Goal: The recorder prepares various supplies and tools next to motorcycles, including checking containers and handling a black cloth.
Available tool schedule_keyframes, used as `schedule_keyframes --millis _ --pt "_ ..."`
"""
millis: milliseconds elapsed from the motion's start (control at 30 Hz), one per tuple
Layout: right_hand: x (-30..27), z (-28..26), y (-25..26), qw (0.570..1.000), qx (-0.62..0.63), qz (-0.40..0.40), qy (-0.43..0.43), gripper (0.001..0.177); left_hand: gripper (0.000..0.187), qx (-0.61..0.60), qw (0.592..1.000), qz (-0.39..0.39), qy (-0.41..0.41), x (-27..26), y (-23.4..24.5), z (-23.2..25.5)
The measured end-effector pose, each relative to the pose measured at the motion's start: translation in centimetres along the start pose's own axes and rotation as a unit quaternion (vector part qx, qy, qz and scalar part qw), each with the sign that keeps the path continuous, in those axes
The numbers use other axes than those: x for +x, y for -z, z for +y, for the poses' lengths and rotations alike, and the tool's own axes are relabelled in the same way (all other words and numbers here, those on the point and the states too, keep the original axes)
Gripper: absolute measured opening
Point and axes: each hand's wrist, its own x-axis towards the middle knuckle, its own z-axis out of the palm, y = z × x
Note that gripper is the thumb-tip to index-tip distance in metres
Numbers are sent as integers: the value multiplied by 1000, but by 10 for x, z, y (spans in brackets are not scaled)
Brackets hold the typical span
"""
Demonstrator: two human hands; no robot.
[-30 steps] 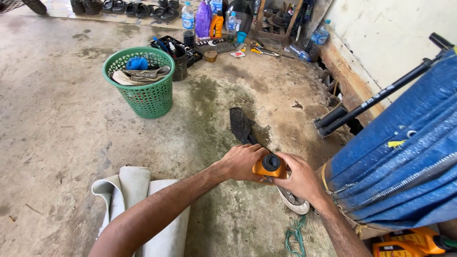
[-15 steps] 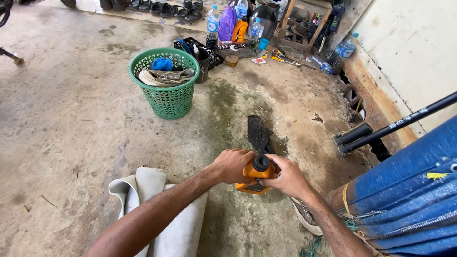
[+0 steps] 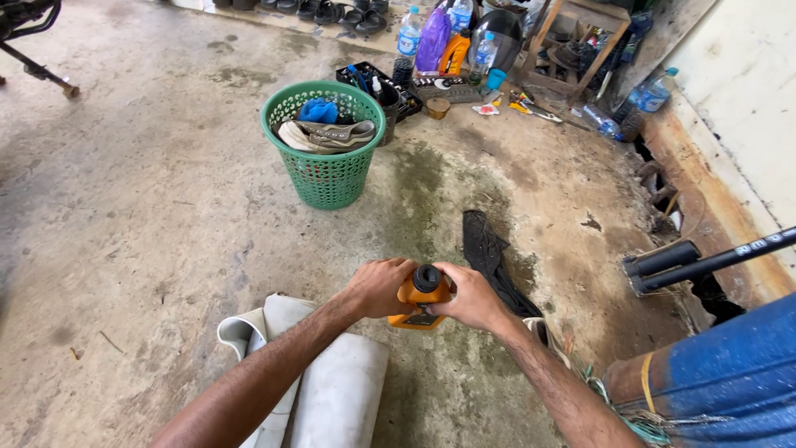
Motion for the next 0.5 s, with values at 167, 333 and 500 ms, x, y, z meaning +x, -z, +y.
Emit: schedule_keyframes --millis 167,333,500 --pt "33 -12 -26 1000 18 -20 8 70 80 0 999 -4 50 -9 -5 -37" --pt "64 -27 -48 999 32 -31 19 67 76 -4 996 8 89 -17 -15 -74" --pt "93 -32 -78 998 4 -50 30 66 76 -11 992 33 124 -26 -26 -108"
